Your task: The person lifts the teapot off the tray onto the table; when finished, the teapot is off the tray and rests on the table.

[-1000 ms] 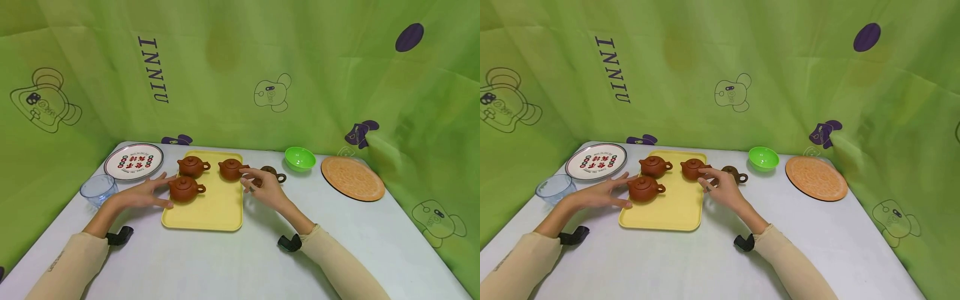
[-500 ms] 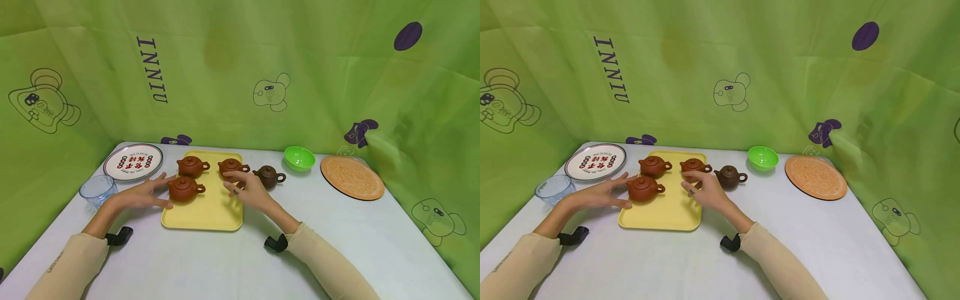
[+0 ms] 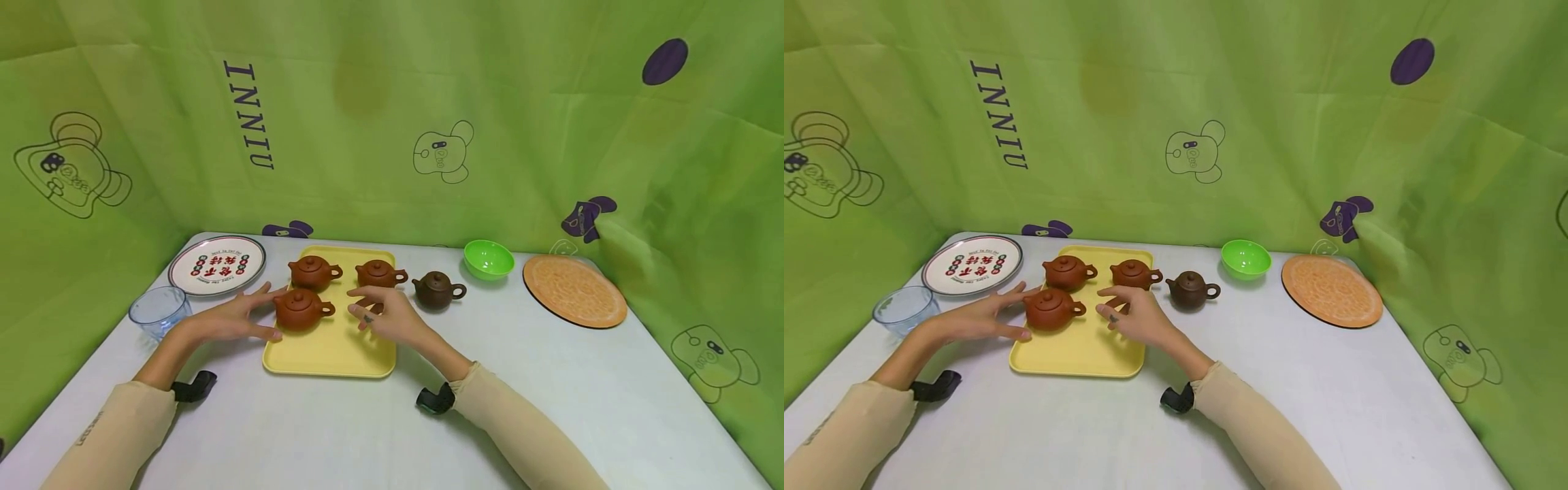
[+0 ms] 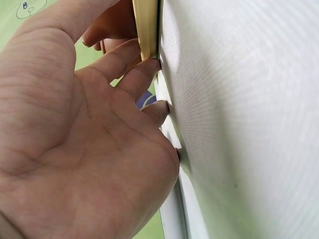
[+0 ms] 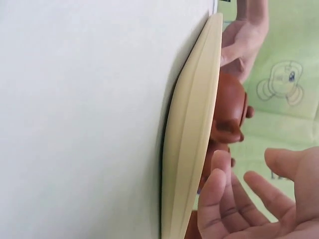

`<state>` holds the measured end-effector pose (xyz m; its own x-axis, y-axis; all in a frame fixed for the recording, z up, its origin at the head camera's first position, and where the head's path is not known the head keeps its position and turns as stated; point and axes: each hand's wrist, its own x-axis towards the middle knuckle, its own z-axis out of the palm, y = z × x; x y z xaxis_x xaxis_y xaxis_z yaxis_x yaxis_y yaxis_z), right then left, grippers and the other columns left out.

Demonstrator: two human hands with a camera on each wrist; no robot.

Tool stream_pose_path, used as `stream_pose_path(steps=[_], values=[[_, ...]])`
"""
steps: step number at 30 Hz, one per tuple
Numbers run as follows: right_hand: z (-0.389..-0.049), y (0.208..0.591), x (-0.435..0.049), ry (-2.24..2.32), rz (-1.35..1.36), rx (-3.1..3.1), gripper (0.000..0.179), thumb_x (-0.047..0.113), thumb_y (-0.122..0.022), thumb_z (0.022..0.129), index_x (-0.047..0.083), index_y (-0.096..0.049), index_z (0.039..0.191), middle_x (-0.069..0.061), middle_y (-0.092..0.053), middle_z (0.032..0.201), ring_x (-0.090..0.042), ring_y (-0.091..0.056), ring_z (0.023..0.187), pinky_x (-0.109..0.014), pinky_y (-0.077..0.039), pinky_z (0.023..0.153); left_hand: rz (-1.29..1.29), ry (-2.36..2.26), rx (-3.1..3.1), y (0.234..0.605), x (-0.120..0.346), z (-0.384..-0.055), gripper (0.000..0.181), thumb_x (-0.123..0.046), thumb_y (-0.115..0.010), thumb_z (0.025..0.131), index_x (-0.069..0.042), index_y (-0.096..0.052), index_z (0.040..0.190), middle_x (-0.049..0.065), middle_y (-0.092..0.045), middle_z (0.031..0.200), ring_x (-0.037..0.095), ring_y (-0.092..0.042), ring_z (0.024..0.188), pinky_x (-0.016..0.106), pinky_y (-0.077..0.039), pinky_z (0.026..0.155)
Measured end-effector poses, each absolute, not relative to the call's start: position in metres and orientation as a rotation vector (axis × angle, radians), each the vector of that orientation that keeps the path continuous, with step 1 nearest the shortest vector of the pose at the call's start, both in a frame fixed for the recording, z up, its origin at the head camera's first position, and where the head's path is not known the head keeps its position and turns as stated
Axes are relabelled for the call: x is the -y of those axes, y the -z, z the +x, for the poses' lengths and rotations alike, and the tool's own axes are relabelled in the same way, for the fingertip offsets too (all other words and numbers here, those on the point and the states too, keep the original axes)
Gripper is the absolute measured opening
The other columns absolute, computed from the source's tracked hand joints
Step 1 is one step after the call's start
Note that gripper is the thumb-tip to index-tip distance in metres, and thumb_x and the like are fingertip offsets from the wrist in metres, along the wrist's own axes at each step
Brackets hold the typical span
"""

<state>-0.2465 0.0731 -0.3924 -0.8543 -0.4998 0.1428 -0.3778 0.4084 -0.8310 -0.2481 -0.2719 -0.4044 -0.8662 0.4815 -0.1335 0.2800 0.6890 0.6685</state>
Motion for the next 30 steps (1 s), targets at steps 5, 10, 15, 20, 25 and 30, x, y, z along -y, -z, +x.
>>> stream_pose_path(steps=[5,10,15,20,25,30], values=[[-0.248,0.397,-0.063,1.432,-0.777,-2.511,0.039,0.021,-0.069,0.104,0.006,-0.068,0.140,-0.013,-0.081,0.112,-0.021,-0.079,0.076,-0.024,-0.058,0.058,0.638,-0.959,-2.614,0.405,0.273,-0.249,0.094,-0.041,-0.083,0.089,-0.010,-0.036,0.165,0.040,-0.007,0.171,0.065,-0.010,0.156,0.084,0.009,0.121],[-0.248,0.400,-0.053,1.464,-0.725,-2.472,0.035,0.022,-0.070,0.104,0.010,-0.070,0.137,-0.010,-0.082,0.112,-0.017,-0.079,0.075,-0.022,-0.057,0.058,0.639,-0.964,-2.614,0.406,0.273,-0.249,0.095,-0.041,-0.083,0.089,-0.010,-0.036,0.165,0.040,-0.007,0.171,0.065,-0.011,0.156,0.085,0.008,0.121],[-0.248,0.401,-0.043,1.469,-0.699,-2.454,0.031,0.020,-0.069,0.104,0.011,-0.072,0.134,-0.014,-0.083,0.099,-0.020,-0.078,0.072,-0.020,-0.052,0.054,0.640,-0.969,-2.611,0.406,0.274,-0.250,0.094,-0.041,-0.083,0.089,-0.012,-0.037,0.165,0.041,-0.007,0.171,0.065,-0.009,0.157,0.084,0.009,0.121],[-0.250,0.403,-0.037,1.456,-0.704,-2.456,0.030,0.016,-0.068,0.104,0.009,-0.073,0.133,-0.015,-0.083,0.101,-0.017,-0.077,0.069,-0.020,-0.051,0.052,0.639,-0.982,-2.603,0.406,0.274,-0.249,0.094,-0.040,-0.084,0.089,-0.011,-0.036,0.165,0.041,-0.006,0.171,0.065,-0.007,0.157,0.083,0.010,0.122],[-0.250,0.404,-0.034,1.465,-0.710,-2.449,0.026,0.017,-0.067,0.105,0.009,-0.075,0.129,-0.014,-0.083,0.103,-0.014,-0.076,0.067,-0.019,-0.049,0.051,0.637,-0.981,-2.605,0.406,0.273,-0.249,0.094,-0.041,-0.084,0.089,-0.012,-0.037,0.165,0.041,-0.006,0.171,0.065,-0.008,0.157,0.083,0.009,0.122],[-0.250,0.405,-0.031,1.474,-0.708,-2.450,0.024,0.018,-0.065,0.107,0.010,-0.076,0.127,-0.012,-0.083,0.100,-0.016,-0.074,0.067,-0.020,-0.052,0.052,0.635,-0.977,-2.606,0.406,0.274,-0.249,0.094,-0.040,-0.084,0.089,-0.012,-0.037,0.165,0.041,-0.005,0.171,0.065,-0.007,0.157,0.082,0.010,0.122]])
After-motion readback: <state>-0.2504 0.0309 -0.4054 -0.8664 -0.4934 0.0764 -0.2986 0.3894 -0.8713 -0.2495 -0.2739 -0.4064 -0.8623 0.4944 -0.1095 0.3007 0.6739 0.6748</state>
